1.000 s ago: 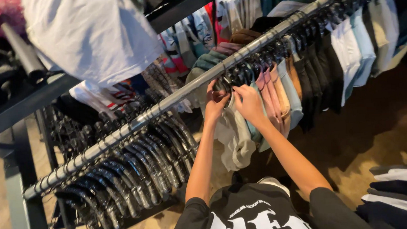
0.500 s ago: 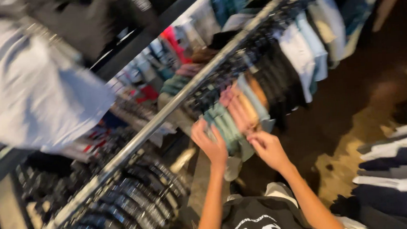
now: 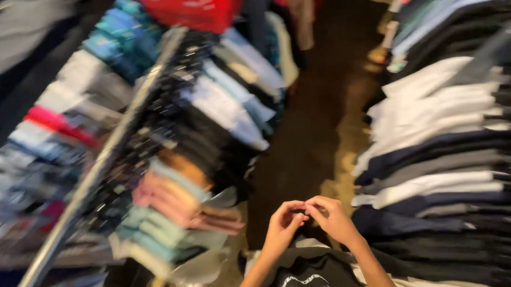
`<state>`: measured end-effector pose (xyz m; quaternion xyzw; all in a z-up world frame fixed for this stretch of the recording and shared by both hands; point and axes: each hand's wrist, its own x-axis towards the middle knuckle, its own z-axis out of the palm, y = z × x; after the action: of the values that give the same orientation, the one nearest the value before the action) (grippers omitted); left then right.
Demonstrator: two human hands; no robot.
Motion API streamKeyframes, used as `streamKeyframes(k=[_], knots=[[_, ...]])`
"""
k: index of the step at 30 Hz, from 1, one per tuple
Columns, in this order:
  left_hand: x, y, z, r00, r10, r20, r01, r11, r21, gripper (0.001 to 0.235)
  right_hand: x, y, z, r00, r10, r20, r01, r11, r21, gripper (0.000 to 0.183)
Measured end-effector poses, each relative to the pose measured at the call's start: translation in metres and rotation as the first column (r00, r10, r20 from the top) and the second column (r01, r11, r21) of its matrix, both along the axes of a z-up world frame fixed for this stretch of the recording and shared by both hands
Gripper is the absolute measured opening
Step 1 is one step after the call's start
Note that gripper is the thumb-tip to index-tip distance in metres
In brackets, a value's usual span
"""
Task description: The person takes folded shirts from a red shopping basket, places them on hangers, and hangs them on a clothing rack. The person repeats this process for several shirts of different colors, including light blue, beige, and gray, while standing in a store aisle.
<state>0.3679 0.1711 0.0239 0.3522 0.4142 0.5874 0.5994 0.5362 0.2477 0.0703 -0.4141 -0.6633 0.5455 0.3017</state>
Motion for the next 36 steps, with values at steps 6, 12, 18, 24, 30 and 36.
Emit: streamKeyframes(k=[6,12,18,24,30,36], knots=[[0.050,0.081,-0.002,0.991,-0.127,-0.041,0.127,0.992,0.015,0.019,0.069,0.046,0.023,0.999,-0.027,0.037,0.029,0.998,-0.047,0.015],[0.076,0.138,0.015,0.976,-0.208,-0.070,0.209,0.978,0.010,0.018,0.102,0.093,0.000,0.992,-0.118,-0.034,0.113,0.986,-0.119,0.015],[0.058,0.211,0.001,0.977,-0.212,0.008,0.212,0.977,0.018,0.019,0.085,0.174,-0.020,0.989,-0.085,-0.119,0.064,0.982,-0.176,0.016],[0.021,0.307,0.001,0.998,-0.060,0.008,0.059,0.996,0.071,0.018,0.037,0.286,0.014,0.992,0.042,-0.118,-0.058,0.990,-0.128,0.014],[-0.021,0.368,0.029,0.991,0.132,0.007,-0.132,0.983,0.124,0.019,-0.017,0.372,0.064,0.967,0.226,-0.118,-0.227,0.974,0.004,0.014],[-0.045,0.404,0.055,0.933,0.358,0.046,-0.361,0.920,0.153,0.017,-0.065,0.452,0.075,0.872,0.467,-0.146,-0.466,0.884,0.045,0.014]])
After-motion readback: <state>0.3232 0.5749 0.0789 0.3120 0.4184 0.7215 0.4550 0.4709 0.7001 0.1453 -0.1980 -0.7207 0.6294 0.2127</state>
